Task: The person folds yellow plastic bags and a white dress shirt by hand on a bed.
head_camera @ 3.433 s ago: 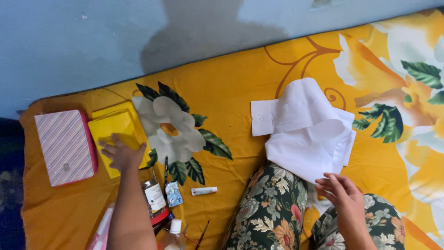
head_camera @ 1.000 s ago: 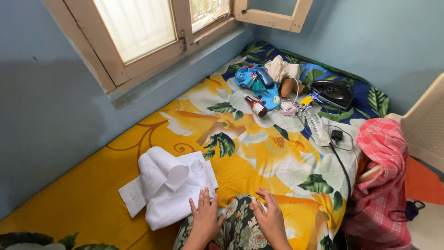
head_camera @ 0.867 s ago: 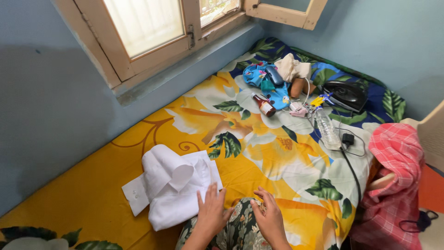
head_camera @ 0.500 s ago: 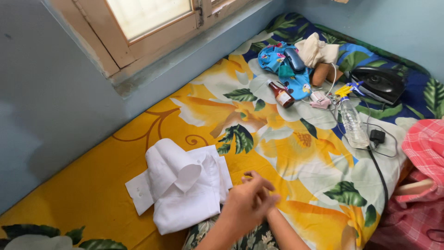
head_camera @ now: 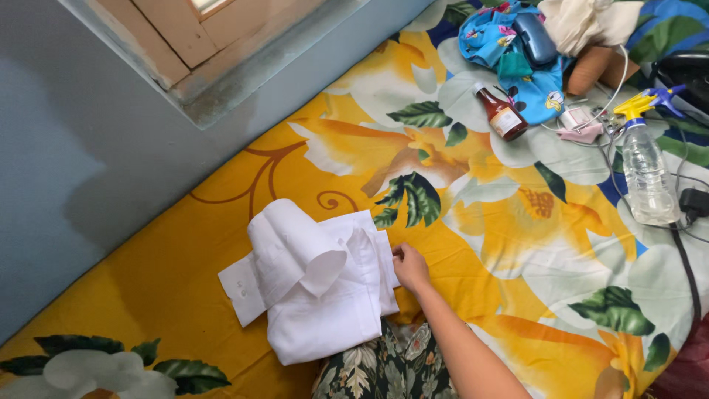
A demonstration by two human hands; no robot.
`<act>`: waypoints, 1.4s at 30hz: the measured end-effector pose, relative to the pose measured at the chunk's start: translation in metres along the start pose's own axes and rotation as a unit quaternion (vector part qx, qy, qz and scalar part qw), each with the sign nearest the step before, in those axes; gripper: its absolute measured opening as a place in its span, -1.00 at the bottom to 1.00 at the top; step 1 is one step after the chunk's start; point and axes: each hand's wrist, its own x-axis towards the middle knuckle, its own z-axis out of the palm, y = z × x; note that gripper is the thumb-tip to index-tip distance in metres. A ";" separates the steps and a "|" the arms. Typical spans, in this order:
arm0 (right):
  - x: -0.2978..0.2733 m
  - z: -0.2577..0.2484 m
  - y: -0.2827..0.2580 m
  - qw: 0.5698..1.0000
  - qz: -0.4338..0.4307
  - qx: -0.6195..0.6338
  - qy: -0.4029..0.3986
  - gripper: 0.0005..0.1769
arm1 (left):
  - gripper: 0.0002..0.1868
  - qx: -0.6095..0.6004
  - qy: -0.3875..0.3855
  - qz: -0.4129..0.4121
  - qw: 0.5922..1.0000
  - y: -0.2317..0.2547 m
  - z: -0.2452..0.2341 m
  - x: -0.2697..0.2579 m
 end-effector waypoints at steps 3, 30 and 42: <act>-0.003 -0.001 -0.010 0.998 0.056 0.032 -0.026 -0.70 | -0.29 0.015 -0.007 0.039 0.999 0.001 0.003 0.003; -0.131 -0.059 -0.162 0.978 -0.119 0.090 -0.143 -0.52 | -0.55 0.464 0.045 0.191 0.864 0.018 -0.295 0.268; -0.051 -0.009 -0.031 0.907 0.277 0.309 -0.078 0.10 | -0.53 0.409 0.030 0.148 0.900 0.043 -0.299 0.263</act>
